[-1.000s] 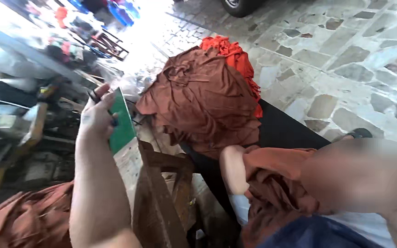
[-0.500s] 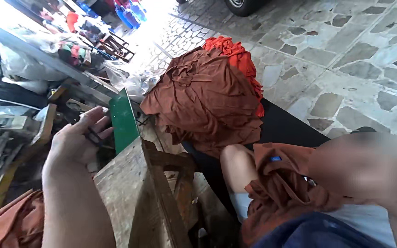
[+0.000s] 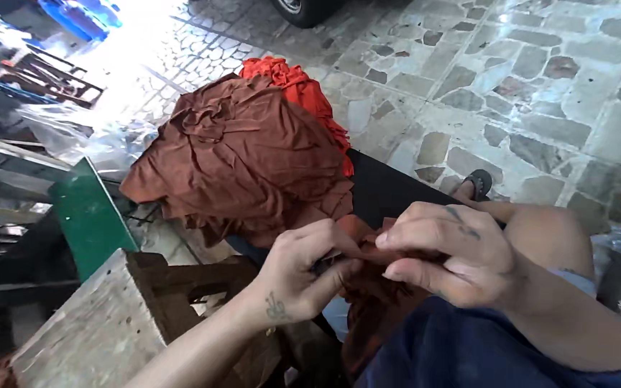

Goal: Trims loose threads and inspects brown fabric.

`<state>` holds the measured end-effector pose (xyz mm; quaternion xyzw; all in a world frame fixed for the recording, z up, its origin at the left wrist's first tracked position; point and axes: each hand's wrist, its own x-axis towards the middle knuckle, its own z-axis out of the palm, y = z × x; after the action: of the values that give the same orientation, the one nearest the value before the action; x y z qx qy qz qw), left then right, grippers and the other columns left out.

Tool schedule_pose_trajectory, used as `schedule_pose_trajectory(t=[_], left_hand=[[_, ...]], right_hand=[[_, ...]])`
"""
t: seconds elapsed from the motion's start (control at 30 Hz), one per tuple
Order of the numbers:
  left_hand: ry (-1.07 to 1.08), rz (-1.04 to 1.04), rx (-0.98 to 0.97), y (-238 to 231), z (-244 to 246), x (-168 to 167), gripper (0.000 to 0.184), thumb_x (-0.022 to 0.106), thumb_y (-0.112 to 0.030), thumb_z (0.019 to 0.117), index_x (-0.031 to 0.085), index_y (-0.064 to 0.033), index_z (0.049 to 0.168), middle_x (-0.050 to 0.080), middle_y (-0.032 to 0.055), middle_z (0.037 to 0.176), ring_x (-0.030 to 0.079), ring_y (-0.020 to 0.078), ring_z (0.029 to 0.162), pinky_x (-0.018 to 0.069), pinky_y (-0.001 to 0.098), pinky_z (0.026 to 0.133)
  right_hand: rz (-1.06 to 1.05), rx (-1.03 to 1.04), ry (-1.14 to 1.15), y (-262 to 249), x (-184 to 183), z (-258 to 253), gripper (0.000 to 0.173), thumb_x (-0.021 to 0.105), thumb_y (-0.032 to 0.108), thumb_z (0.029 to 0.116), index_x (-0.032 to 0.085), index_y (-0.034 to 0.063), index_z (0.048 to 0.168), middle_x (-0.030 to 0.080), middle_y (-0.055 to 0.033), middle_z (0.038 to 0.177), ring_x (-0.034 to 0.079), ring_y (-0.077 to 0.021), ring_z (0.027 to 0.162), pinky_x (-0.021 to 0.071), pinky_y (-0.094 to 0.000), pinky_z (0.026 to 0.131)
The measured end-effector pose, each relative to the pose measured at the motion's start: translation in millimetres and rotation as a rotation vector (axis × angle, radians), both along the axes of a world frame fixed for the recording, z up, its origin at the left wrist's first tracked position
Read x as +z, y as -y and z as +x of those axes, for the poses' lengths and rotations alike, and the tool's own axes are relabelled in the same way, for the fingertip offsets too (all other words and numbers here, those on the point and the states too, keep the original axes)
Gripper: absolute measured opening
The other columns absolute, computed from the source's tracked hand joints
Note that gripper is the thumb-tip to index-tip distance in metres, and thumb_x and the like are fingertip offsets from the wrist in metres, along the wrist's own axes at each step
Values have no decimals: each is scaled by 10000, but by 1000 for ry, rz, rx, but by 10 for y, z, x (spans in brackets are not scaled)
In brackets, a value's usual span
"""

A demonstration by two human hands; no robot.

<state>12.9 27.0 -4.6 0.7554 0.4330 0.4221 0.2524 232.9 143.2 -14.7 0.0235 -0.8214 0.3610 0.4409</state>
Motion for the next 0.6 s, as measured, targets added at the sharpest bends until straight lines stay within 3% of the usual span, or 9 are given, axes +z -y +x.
schedule_pose_trajectory(t=[0.07, 0.13, 0.27, 0.37, 0.43, 0.53, 0.6], left_hand=[[-198, 174, 71, 61, 11, -10, 120, 596, -180, 1018, 644, -70, 1019, 644, 33, 889, 611, 46, 821, 498, 159, 736], [-348, 329, 96, 99, 41, -61, 101, 578, -173, 1013, 610, -79, 1031, 628, 57, 877, 607, 124, 797, 493, 223, 719], [-442, 461, 69, 113, 35, -140, 100, 596, -151, 1008, 580, -58, 1042, 561, 89, 825, 531, 206, 685, 448, 309, 623], [-268, 306, 75, 115, 11, -160, 163, 575, -257, 1052, 596, -104, 1000, 612, 32, 870, 605, 107, 781, 502, 231, 711], [-93, 158, 87, 56, -30, -161, 164, 587, -256, 1042, 641, -101, 1035, 655, -11, 983, 635, 26, 896, 537, 170, 784], [40, 4, 7, -26, -54, -207, 210, 646, -199, 995, 682, -46, 1135, 695, 20, 1112, 657, 48, 977, 571, 217, 839], [76, -43, -53, -45, -28, -256, 157, 646, -174, 994, 703, -35, 1039, 719, 24, 1037, 657, 34, 931, 549, 197, 808]], right_hand=[[0, -55, 36, 44, -149, 24, 230, 667, 223, 1000, 690, 8, 1079, 695, -49, 917, 648, -15, 857, 532, -126, 762], [7, -122, 1, 107, -283, 19, 146, 673, 157, 985, 695, 14, 1006, 686, -58, 876, 648, -41, 842, 526, -141, 752], [20, -247, -51, 152, -417, 36, 118, 682, 132, 972, 643, 22, 959, 648, -48, 881, 640, -51, 872, 541, -153, 806], [-29, -144, -16, 145, -377, 44, 102, 652, 110, 980, 689, 15, 971, 675, -49, 849, 643, -49, 832, 532, -157, 762], [-68, -49, -6, 147, -343, 14, 120, 617, 76, 986, 715, 8, 998, 665, -56, 837, 629, -52, 806, 519, -156, 729], [-123, 20, 6, 161, -323, -52, 138, 599, 71, 992, 716, 4, 1019, 647, -53, 829, 610, -38, 789, 506, -143, 713], [-136, 25, 21, 155, -320, -73, 131, 607, 80, 994, 710, 5, 1024, 656, -50, 827, 618, -32, 784, 513, -142, 709]])
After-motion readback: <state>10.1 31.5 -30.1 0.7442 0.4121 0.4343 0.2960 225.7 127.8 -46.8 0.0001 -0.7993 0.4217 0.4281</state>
